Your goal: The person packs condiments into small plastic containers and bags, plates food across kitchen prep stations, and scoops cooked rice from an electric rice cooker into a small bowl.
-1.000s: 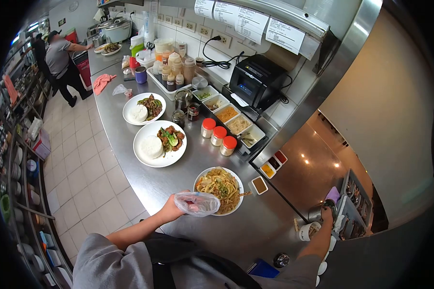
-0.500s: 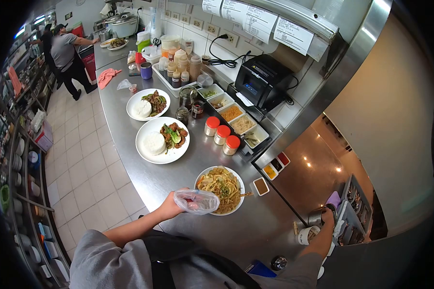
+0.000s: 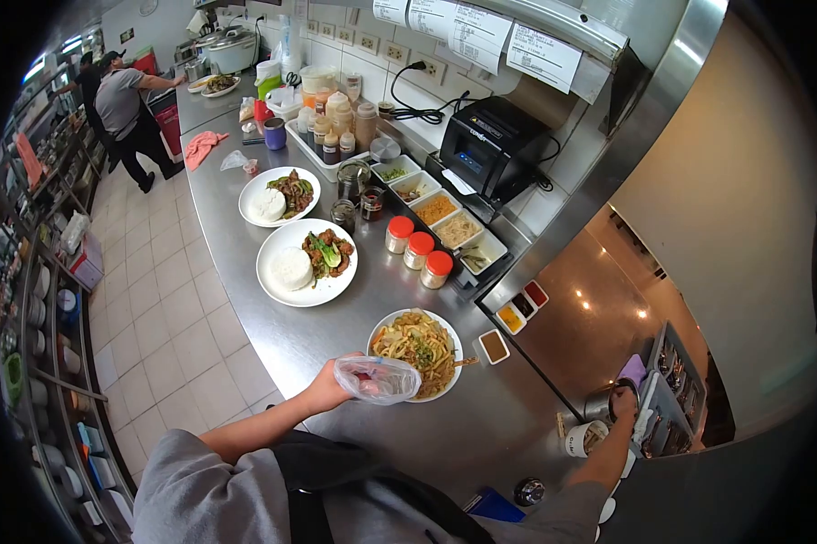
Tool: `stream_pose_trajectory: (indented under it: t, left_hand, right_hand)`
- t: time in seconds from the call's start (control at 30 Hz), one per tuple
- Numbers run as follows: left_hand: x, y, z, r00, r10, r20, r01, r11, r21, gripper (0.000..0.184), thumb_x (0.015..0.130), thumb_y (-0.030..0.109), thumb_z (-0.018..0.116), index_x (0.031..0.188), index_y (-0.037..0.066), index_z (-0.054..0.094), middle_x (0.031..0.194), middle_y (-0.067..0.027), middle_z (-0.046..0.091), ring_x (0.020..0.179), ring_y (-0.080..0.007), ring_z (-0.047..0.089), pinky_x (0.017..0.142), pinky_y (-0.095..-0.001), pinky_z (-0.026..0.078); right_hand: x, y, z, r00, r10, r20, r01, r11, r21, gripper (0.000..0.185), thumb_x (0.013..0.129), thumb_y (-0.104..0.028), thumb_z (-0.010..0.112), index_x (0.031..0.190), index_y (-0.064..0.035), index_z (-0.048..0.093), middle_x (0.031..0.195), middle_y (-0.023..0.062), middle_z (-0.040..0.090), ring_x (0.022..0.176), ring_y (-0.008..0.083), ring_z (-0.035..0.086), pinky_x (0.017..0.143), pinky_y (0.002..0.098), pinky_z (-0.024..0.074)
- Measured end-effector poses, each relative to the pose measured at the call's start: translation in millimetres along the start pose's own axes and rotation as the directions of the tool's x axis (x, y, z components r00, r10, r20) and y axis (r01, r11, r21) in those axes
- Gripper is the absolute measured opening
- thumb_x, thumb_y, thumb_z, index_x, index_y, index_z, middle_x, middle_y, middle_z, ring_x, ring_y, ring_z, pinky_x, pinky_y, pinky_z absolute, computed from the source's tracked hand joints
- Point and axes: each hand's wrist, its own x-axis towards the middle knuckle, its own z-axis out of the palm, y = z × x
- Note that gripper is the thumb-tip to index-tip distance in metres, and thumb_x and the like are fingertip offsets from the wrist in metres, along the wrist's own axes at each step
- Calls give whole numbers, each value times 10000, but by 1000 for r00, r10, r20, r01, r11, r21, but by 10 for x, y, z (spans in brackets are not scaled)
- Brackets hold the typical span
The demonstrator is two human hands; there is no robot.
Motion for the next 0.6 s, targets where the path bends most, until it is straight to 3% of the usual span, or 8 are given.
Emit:
stream_pose_trajectory:
  t: [0.13, 0.2, 0.27, 0.33, 0.43, 0.5, 0.53, 0.6]
  left_hand:
    - [-6, -74, -31, 999, 33, -3, -34, 998, -51, 418, 778, 201, 808, 1116, 26, 637, 1045, -50, 685, 927, -115, 620, 833, -291, 507]
    - [21, -57, -38, 998, 68, 1, -68, 995, -74, 443, 773, 197, 810, 1140, 25, 631, 1056, -52, 683, 933, -118, 618, 847, -294, 504]
    - [20, -13, 4, 993, 120, -18, -121, 978, -172, 403, 759, 249, 820, 1054, 40, 643, 969, -31, 664, 884, -111, 609, 807, -295, 498]
    - [-1, -51, 3, 993, 107, 52, -96, 980, -176, 415, 770, 233, 807, 1088, 34, 630, 998, -35, 656, 916, -117, 606, 826, -300, 496]
    - [-52, 29, 14, 980, 136, 144, -104, 973, -207, 395, 776, 222, 799, 1074, 28, 628, 983, -30, 649, 913, -131, 611, 828, -305, 496]
    - [-138, 21, -40, 959, 223, 178, -180, 956, -230, 397, 798, 190, 780, 1121, 25, 618, 1009, -37, 647, 907, -121, 588, 806, -305, 494]
    - [-208, 38, -107, 958, 219, 186, -176, 959, -224, 397, 798, 190, 780, 1121, 25, 618, 1009, -37, 647, 907, -121, 588, 806, -305, 494]
    - [-323, 83, -277, 957, 250, 145, -247, 968, -40, 340, 812, 165, 752, 1085, 23, 607, 1004, -49, 642, 925, -131, 590, 805, -309, 488]
  right_hand:
    - [-161, -370, -640, 966, 62, -249, -49, 997, 59, 286, 821, -242, 714, 896, 4, 588, 789, 156, 634, 792, 308, 632, 740, 413, 479]
    - [-719, -1346, -1499, 985, -127, -121, 165, 904, 395, 205, 884, -182, 658, 1035, -52, 608, 910, 107, 668, 896, 221, 651, 730, 360, 492]
    - [-1321, -2324, -1965, 943, -331, -26, 241, 628, 740, 195, 889, -141, 661, 1058, -58, 612, 872, 77, 631, 869, 164, 624, 730, 303, 494]
    - [-2021, -3357, -2239, 795, -601, -85, 397, 409, 822, 221, 881, -109, 663, 1092, -70, 612, 905, 45, 613, 882, 168, 617, 736, 287, 499]
    - [-2715, -4405, -2396, 432, -902, 6, 813, 392, 430, 280, 859, -137, 681, 1126, -98, 603, 1027, 48, 605, 920, 214, 608, 782, 309, 502]
    - [-2970, -4826, -2137, 237, -971, 5, 904, 223, 365, 299, 833, -169, 685, 1119, -119, 612, 1046, 46, 591, 952, 250, 577, 798, 350, 496]
    - [-3038, -4973, -2017, 245, -969, 0, 901, 228, 368, 299, 833, -169, 685, 1119, -119, 612, 1046, 46, 591, 952, 250, 577, 798, 350, 496]
    - [-3148, -5237, -1857, 8, -999, 38, 892, 24, 452, 289, 833, -152, 671, 1115, -120, 613, 1052, 26, 586, 983, 234, 562, 807, 361, 490]
